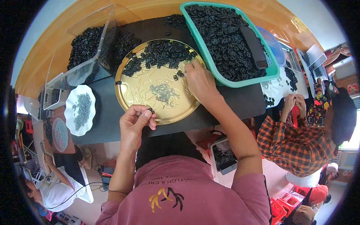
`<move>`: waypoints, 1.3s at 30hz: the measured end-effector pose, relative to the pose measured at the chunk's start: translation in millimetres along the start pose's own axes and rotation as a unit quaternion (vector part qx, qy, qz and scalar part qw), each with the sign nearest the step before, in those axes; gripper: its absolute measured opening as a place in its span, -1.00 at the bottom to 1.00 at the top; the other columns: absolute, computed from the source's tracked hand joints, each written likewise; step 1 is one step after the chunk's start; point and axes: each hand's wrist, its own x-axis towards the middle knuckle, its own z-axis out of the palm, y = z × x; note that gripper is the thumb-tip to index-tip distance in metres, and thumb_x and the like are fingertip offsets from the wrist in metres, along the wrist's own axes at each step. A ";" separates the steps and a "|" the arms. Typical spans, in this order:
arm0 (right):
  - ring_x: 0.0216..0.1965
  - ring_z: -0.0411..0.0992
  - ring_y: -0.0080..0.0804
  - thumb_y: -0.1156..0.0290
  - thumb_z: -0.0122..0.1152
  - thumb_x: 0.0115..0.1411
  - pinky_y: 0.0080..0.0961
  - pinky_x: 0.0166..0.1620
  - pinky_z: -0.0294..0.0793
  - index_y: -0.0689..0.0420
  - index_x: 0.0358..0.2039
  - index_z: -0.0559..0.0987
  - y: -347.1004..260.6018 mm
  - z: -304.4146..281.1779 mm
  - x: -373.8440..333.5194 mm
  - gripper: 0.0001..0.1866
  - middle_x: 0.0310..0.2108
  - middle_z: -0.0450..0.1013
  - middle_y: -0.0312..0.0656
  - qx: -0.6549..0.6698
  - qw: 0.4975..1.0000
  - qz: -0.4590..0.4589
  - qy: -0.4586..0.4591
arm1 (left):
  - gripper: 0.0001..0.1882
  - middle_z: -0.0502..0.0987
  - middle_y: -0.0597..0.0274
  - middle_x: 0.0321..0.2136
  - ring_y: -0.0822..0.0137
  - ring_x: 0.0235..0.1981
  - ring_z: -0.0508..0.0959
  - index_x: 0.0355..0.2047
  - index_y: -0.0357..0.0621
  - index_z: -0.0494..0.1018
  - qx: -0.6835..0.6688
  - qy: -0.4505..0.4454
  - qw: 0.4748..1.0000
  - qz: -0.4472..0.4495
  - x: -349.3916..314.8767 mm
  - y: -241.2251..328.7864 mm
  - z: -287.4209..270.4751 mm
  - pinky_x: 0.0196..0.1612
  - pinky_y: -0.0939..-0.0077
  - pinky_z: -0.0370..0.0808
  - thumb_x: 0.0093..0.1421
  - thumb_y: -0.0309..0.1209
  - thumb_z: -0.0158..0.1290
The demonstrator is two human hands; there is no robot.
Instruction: The person assembles small black clips by hand, picking up tiny metal pins and fitting them into the clips over a tray.
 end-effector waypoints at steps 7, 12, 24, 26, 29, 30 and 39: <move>-0.30 0.44 0.02 0.43 0.14 0.14 -0.17 -0.21 0.45 0.18 -0.32 0.48 2.8 2.8 -0.2 -0.88 -0.28 0.37 -0.02 0.005 1.000 -0.008 0.024 | -0.88 0.54 0.12 -0.43 0.45 -0.53 0.52 -0.24 -0.34 0.41 -0.003 0.002 1.000 -0.001 -0.1 -0.5 1.2 -0.44 0.61 0.50 0.24 -0.52 0.03; -0.33 0.46 0.09 0.45 0.15 0.10 -0.14 -0.28 0.49 0.26 -0.37 0.45 3.0 -3.2 -9.4 -0.85 -0.32 0.38 0.09 0.005 0.999 -0.040 0.006 | -0.87 0.54 0.13 -0.44 0.45 -0.53 0.52 -0.25 -0.33 0.40 -0.006 0.008 1.000 0.003 0.4 -1.2 2.3 -0.44 0.61 0.50 0.24 -0.50 0.03; -0.55 0.39 -0.67 0.46 0.18 0.19 -0.71 -0.45 0.39 0.27 -0.29 0.48 -42.4 -19.0 -39.5 -0.86 -0.51 0.45 -0.30 0.629 0.758 0.151 -0.078 | -0.88 0.49 -0.14 -0.10 0.26 -0.22 0.59 -0.24 -0.28 0.40 -0.092 0.004 0.996 0.018 2.0 -4.3 25.3 -0.14 0.48 0.56 0.26 -0.49 0.00; -0.57 0.38 -0.66 0.48 0.19 0.18 -0.72 -0.47 0.37 0.26 -0.31 0.49 -49.0 -19.5 -46.3 -0.87 -0.53 0.44 -0.31 0.656 0.736 0.155 -0.063 | -0.89 0.47 -0.15 -0.06 0.23 -0.16 0.58 -0.24 -0.27 0.40 -0.101 -0.004 0.995 0.025 1.7 -5.1 26.3 -0.09 0.45 0.55 0.26 -0.49 -0.01; -0.54 0.42 -0.64 0.53 0.19 0.17 -0.73 -0.44 0.40 0.28 -0.32 0.50 -54.8 -22.2 -54.3 -0.90 -0.53 0.46 -0.27 0.643 0.754 0.134 -0.029 | -0.88 0.45 -0.13 -0.04 0.24 -0.12 0.56 -0.21 -0.31 0.37 -0.112 -0.002 0.993 0.024 0.5 -2.7 26.5 -0.06 0.47 0.53 0.26 -0.52 -0.02; -0.53 0.43 -0.63 0.55 0.18 0.17 -0.72 -0.43 0.41 0.29 -0.33 0.50 -57.3 -23.8 -56.1 -0.91 -0.53 0.47 -0.26 0.644 0.754 0.130 -0.021 | -0.88 0.45 -0.13 -0.04 0.24 -0.13 0.56 -0.21 -0.30 0.38 -0.114 -0.001 0.993 0.026 0.3 -1.9 26.5 -0.06 0.46 0.54 0.26 -0.52 -0.02; -0.47 0.45 -0.63 0.59 0.17 0.17 -0.72 -0.40 0.42 0.27 -0.31 0.51 -61.8 -25.8 -68.5 -0.93 -0.45 0.49 -0.24 0.646 0.755 0.110 0.008 | -0.88 0.45 -0.14 -0.04 0.23 -0.14 0.57 -0.23 -0.30 0.38 -0.118 -0.002 0.993 0.023 -3.3 0.6 29.0 -0.05 0.43 0.54 0.25 -0.52 0.00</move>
